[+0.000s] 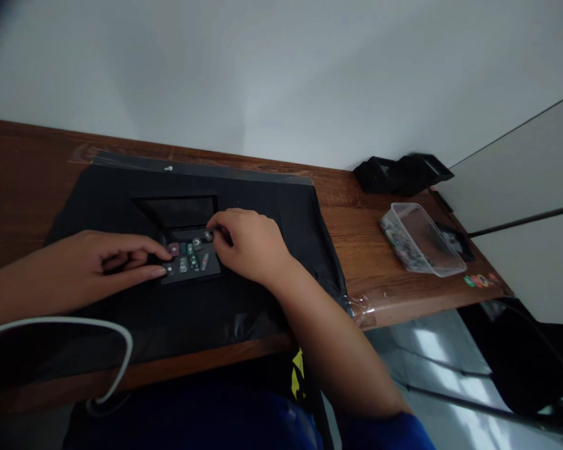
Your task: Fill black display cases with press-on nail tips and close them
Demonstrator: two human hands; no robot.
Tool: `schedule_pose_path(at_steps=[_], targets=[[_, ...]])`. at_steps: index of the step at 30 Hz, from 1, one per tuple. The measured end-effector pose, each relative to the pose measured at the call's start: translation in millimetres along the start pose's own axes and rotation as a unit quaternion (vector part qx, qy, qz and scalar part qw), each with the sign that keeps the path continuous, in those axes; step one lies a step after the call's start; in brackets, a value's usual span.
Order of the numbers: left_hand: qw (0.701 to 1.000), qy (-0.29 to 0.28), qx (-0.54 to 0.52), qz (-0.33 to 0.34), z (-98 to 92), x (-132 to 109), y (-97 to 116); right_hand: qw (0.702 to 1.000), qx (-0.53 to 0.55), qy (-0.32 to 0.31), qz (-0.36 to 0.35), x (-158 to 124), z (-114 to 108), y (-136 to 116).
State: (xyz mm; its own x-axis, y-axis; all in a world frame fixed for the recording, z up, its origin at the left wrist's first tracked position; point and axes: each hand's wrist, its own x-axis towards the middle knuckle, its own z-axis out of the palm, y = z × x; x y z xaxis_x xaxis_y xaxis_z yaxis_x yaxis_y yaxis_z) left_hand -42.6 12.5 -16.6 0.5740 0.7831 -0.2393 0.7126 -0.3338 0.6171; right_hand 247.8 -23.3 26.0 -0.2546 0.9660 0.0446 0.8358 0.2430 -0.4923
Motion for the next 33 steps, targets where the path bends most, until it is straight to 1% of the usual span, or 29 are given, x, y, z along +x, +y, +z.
schedule_pose_path(at_steps=[4,11,14,17,20,24,29,33], targets=[[1.0,0.004,-0.006,-0.005,0.6,1.3,-2.2,1.0,-0.019,-0.021,0.007,-0.5,0.6,0.6],[1.0,-0.003,0.002,-0.01,-1.0,1.7,-5.6,0.998,0.007,-0.057,-0.026,3.2,5.9,4.7],[1.0,-0.001,0.007,-0.008,-0.9,1.2,-3.1,0.998,0.021,-0.051,-0.025,5.2,5.2,7.5],[1.0,-0.008,0.008,0.006,-0.4,0.2,0.8,0.996,0.057,-0.052,-0.035,6.2,4.4,10.6],[1.0,0.002,0.01,0.016,1.5,0.2,3.5,0.994,0.083,-0.053,-0.04,5.5,3.7,12.9],[0.999,0.027,0.009,0.025,5.0,1.8,3.5,0.995,0.076,-0.045,-0.036,2.5,1.8,13.1],[0.999,0.027,0.015,0.033,5.1,1.2,6.6,0.998,0.054,-0.022,-0.038,-3.6,-5.8,8.8],[0.999,0.029,0.029,0.03,3.8,-0.3,11.3,0.997,0.049,-0.045,-0.044,-8.0,-12.5,2.6]])
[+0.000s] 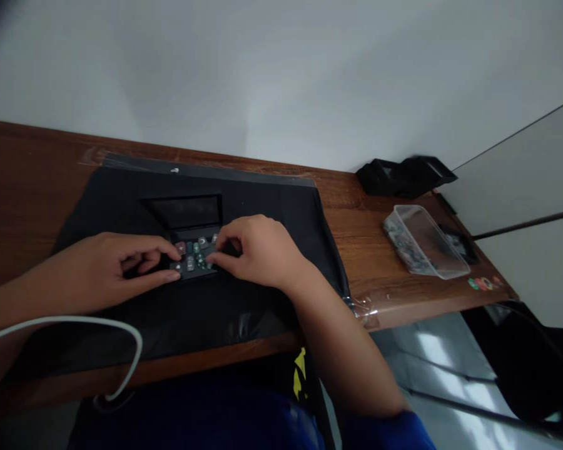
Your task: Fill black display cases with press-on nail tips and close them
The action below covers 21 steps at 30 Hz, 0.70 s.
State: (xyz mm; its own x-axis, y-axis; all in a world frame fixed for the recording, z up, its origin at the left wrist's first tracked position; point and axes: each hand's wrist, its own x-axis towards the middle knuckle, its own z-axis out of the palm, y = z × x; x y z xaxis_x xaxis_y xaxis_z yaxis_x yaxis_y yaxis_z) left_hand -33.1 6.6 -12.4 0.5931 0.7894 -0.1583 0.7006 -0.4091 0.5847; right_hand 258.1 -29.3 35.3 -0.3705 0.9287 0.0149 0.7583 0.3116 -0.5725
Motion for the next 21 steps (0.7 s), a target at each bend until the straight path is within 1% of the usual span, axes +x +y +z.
schedule_pose_path(at_steps=[3,6,13,18,21], targets=[[1.0,0.009,0.005,0.004,1.3,0.1,-1.4,1.0,-0.015,-0.018,0.005,-1.0,0.7,-4.1],[1.0,0.017,0.006,0.005,3.3,0.2,-4.5,0.999,-0.038,-0.021,0.013,-1.0,3.7,-6.2],[1.0,0.013,-0.001,0.006,1.6,-0.4,-2.4,0.997,-0.069,-0.034,0.007,-3.6,6.1,-8.1],[1.0,0.007,-0.004,0.006,0.5,0.2,-2.2,0.996,-0.076,-0.048,-0.019,-5.2,7.6,-8.2],[1.0,0.0,-0.003,0.007,-0.5,-0.3,-3.2,0.995,-0.076,-0.056,-0.021,-5.4,6.7,-8.9]])
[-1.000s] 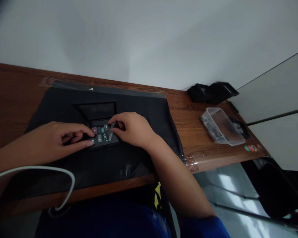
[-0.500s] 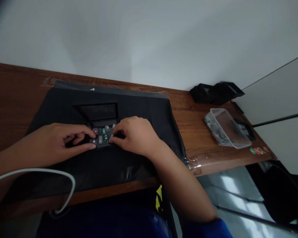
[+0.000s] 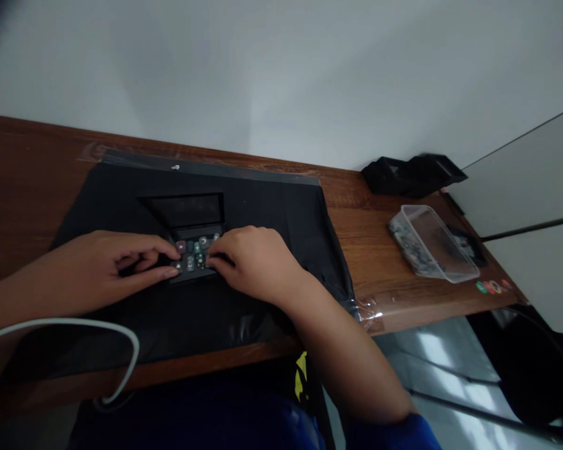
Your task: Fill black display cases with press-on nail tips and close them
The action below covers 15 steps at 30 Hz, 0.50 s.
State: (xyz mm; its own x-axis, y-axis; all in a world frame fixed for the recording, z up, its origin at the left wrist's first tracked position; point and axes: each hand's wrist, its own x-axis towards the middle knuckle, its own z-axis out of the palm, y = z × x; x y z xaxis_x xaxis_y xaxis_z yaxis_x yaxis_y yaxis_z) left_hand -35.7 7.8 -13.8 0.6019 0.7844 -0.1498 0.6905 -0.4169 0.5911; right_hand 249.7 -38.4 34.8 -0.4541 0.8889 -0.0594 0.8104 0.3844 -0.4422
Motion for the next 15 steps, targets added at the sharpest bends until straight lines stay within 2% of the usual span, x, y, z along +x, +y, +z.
schedule_pose_path(at_steps=[8,15], targets=[[1.0,-0.005,-0.024,0.004,-1.6,3.6,-2.2,1.0,0.004,-0.01,0.013,0.7,-1.9,-1.8],[0.999,-0.019,-0.029,-0.004,-6.0,6.4,2.1,0.997,0.068,0.021,0.031,3.0,0.6,6.4]])
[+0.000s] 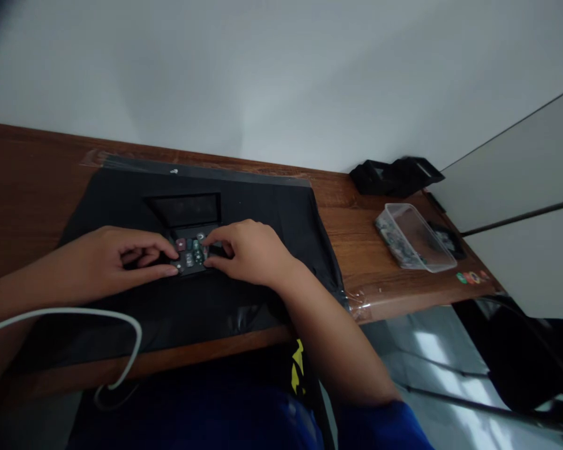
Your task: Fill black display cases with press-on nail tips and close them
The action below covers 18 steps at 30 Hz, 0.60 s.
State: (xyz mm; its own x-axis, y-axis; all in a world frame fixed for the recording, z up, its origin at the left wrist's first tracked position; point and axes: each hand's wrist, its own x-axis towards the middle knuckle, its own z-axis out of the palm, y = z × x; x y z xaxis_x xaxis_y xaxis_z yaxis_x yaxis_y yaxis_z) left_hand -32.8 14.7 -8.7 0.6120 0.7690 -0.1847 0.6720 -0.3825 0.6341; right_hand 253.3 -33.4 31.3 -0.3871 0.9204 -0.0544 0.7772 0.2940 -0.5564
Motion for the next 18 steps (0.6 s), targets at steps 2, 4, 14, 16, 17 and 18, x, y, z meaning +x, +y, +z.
schedule_pose_path(at_steps=[2,4,14,16,17,18], targets=[[1.0,0.001,-0.006,0.002,0.3,1.0,-1.7,0.999,0.037,0.004,-0.011,1.1,0.0,6.5],[1.0,0.001,-0.013,0.007,1.3,2.4,-4.6,0.994,0.1,0.014,-0.033,1.6,0.1,13.6],[1.0,0.023,-0.009,0.0,1.5,5.5,0.3,0.942,-0.01,0.318,0.11,-101.3,-110.0,60.5],[0.999,0.033,-0.006,0.004,0.8,5.2,3.0,0.886,-0.142,0.333,0.288,-132.8,-150.9,91.3],[0.999,0.037,-0.008,0.009,0.7,5.2,3.9,0.856,-0.201,0.301,0.369,-145.4,-167.7,108.1],[0.999,0.042,-0.011,0.017,0.9,5.3,4.6,0.827,-0.254,0.266,0.425,-155.5,-180.7,124.7]])
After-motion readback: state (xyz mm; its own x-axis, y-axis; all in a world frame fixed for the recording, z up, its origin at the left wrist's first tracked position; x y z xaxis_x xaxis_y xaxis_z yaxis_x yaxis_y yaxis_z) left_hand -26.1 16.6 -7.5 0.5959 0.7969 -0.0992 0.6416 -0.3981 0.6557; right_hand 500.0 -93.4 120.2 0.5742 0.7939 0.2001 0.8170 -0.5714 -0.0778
